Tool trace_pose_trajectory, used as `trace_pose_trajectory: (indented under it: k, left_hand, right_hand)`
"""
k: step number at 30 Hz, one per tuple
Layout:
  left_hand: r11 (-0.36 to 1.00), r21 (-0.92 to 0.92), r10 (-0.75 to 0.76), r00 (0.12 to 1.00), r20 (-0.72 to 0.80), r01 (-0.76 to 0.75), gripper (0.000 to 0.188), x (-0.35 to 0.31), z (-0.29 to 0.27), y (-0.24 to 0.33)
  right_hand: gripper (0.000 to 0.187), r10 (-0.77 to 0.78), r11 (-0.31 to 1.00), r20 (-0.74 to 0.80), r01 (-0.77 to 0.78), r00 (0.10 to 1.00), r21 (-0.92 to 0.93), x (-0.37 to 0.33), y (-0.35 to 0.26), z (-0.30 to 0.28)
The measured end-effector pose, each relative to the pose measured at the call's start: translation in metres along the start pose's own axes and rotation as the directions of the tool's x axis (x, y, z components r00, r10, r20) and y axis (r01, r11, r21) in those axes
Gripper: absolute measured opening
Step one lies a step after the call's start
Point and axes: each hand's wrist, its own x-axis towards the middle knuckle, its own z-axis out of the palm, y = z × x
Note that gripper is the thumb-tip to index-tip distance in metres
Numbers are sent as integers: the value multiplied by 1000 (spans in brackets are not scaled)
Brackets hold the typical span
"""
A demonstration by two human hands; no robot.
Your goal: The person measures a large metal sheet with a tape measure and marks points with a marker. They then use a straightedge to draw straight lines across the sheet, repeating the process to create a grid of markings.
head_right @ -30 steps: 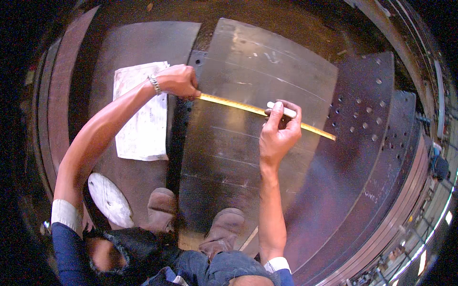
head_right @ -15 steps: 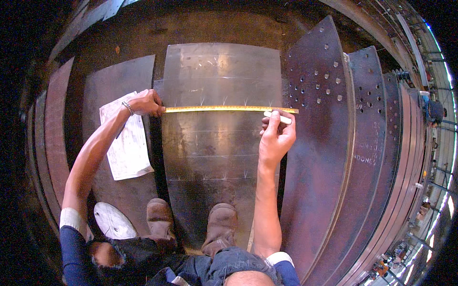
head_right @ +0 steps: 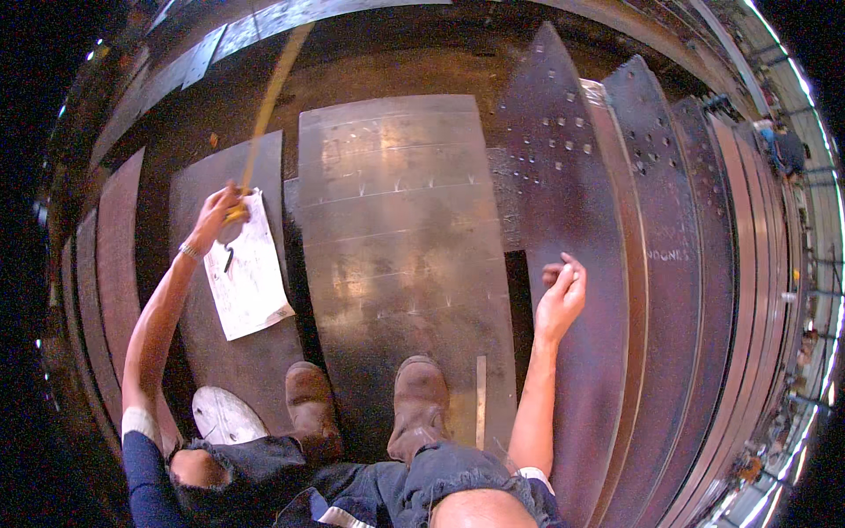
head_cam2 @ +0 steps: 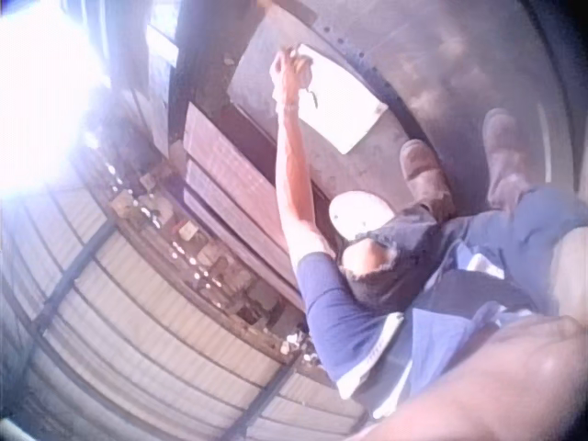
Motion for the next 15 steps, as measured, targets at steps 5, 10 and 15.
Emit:
trace_pose_trajectory:
  k: [5, 10, 15]
  left_hand:
    - [999, -28, -41, 962, -269, 35, 75, -50, -32, -10]
    - [988, 76, -92, 900, -426, 137, 73, -72, -78, -50]
    - [966, 33, -189, 786, -588, 257, 60, -86, -84, -78]
  right_hand:
    - [12, 63, 925, 202, 19, 977, -380, -81, 40, -72]
    - [18, 364, 755, 347, -56, 864, -653, -166, 59, -132]
    - [37, 543, 691, 419, -102, 728, -716, -208, 45, -148]
